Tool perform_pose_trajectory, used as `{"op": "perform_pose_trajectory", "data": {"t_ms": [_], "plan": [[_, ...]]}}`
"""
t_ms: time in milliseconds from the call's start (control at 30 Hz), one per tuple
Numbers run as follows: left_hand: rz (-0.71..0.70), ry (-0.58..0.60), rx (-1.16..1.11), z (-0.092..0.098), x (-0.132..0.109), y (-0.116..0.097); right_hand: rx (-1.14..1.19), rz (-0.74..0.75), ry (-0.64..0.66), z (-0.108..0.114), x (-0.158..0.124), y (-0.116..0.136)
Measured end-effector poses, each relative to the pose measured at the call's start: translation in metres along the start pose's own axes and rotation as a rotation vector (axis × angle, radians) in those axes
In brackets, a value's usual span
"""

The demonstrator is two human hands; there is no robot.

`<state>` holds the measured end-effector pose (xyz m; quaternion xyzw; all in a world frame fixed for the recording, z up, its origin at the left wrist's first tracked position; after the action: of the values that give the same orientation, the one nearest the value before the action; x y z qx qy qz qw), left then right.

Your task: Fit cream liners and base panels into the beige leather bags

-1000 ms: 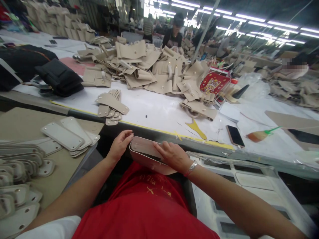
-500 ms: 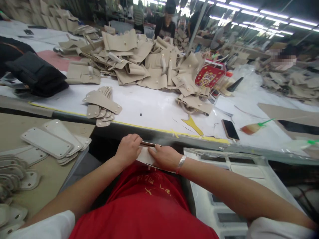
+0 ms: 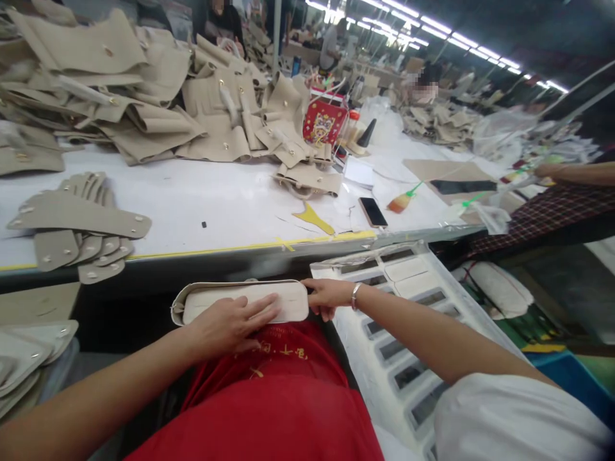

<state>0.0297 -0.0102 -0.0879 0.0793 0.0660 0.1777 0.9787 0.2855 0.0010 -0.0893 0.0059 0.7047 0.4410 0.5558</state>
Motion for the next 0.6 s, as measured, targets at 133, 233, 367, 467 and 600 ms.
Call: {"op": "perform_pose_trajectory", "data": {"t_ms": [133, 233, 367, 467, 600], "plan": [[-0.09, 0.026, -0.021, 0.005, 0.011, 0.002, -0.056, 0.179, -0.106, -0.01, 0.009, -0.005], [-0.08, 0.034, -0.136, 0.004, 0.014, 0.008, -0.103, 0.324, -0.163, -0.009, 0.009, -0.002], [-0.088, 0.045, -0.249, 0.002, 0.017, 0.015, -0.094, 0.487, -0.159, -0.005, 0.0, 0.003], [-0.098, 0.08, -0.269, 0.002, 0.022, 0.018, -0.023, 0.471, -0.092, -0.006, -0.005, 0.005], [-0.112, 0.123, -0.234, 0.002, 0.029, 0.018, 0.178, 0.409, -0.097, -0.002, -0.009, 0.0]]}}
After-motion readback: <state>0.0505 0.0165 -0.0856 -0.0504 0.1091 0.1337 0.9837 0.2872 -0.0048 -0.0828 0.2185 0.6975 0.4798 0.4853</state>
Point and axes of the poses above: each hand's wrist, its own x-axis towards the middle knuckle, its own z-axis out of the back of the hand, y = z × x, the point moved 2 cm from there along x, towards the middle knuckle, and after that the axes turned 14 degrees about x, right-handed, at the moved point
